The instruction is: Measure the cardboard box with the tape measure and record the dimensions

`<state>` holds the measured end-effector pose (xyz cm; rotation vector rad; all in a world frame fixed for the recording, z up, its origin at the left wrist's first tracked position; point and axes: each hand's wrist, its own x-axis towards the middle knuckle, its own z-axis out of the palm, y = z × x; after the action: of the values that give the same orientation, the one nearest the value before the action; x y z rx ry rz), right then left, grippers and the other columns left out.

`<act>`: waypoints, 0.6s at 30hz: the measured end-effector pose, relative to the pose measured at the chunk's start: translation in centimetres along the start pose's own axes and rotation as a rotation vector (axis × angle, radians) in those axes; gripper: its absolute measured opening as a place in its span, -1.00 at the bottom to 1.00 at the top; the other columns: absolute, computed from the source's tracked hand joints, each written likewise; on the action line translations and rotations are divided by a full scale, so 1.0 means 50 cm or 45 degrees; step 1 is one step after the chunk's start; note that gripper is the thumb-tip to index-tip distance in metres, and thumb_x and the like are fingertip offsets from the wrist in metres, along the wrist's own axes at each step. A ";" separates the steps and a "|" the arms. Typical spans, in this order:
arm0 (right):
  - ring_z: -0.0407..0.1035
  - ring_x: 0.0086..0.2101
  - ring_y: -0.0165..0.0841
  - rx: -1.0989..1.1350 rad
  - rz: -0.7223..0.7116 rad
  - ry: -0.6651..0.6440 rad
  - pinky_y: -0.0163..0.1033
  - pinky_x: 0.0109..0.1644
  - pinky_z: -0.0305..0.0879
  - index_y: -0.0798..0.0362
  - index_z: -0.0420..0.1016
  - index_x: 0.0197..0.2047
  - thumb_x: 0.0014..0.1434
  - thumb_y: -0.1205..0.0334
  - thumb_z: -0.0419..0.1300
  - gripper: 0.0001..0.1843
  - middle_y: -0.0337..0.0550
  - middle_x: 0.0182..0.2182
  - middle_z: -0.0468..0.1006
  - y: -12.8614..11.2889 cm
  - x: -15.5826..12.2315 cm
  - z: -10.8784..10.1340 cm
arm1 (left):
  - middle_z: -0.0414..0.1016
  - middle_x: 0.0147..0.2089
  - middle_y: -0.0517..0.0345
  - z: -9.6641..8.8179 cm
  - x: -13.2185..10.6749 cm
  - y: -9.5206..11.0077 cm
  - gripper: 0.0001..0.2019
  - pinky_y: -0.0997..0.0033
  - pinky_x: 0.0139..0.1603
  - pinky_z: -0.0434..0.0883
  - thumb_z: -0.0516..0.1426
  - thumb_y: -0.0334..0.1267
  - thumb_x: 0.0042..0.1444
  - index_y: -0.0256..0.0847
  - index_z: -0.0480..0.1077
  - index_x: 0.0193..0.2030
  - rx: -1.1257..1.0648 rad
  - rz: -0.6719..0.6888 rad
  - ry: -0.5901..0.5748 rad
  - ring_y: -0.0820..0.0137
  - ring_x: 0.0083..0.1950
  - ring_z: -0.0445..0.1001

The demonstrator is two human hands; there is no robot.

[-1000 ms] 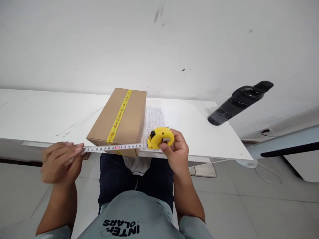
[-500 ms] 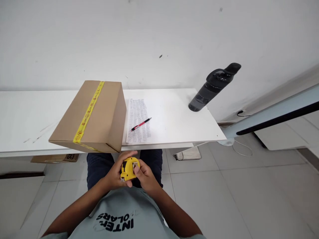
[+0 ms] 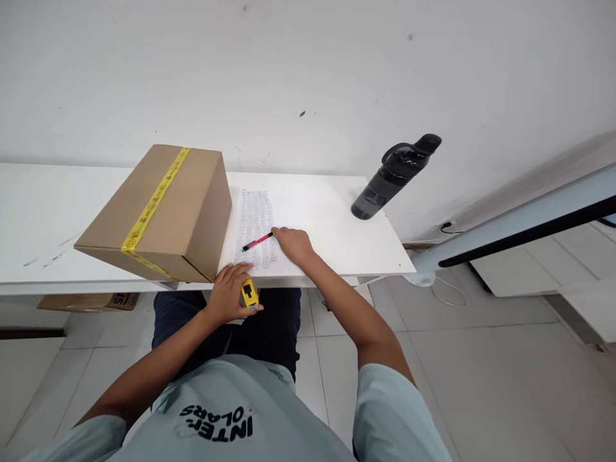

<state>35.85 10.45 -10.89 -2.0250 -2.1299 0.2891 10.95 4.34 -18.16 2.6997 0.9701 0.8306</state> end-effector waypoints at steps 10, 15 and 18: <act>0.61 -0.11 -0.23 0.927 0.057 0.478 -0.15 -0.14 0.48 0.09 0.27 0.29 0.41 -0.04 0.03 -0.48 0.14 -0.01 0.69 0.017 -0.083 0.027 | 0.58 0.23 -0.01 0.051 0.006 -0.012 -0.79 0.04 0.39 0.33 0.04 -0.20 0.39 -0.12 0.51 -0.13 -0.030 -0.229 0.003 0.18 0.34 0.48; 0.61 -0.10 -0.21 1.237 0.214 0.538 -0.19 -0.21 0.47 0.02 0.49 0.02 0.28 -0.24 0.19 -0.49 0.00 -0.13 0.72 0.002 -0.089 0.058 | 0.57 0.20 -0.13 0.081 -0.100 -0.007 -0.80 -0.09 0.36 0.34 0.15 -0.14 0.30 -0.11 0.54 -0.06 -0.052 -0.371 -0.192 0.05 0.34 0.46; 0.60 -0.06 -0.22 1.206 0.268 0.548 -0.21 -0.26 0.46 -0.02 0.48 0.08 0.37 -0.25 0.07 -0.49 0.00 -0.01 0.68 0.014 -0.086 0.069 | 0.57 0.17 -0.18 0.079 -0.192 0.003 -0.72 -0.07 0.30 0.39 0.11 -0.15 0.32 -0.17 0.53 0.05 -0.065 -0.532 -0.418 0.04 0.26 0.49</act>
<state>35.81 6.17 -14.39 -1.5256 -1.1652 0.6636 7.10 -1.65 -25.75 2.3541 1.3336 0.3163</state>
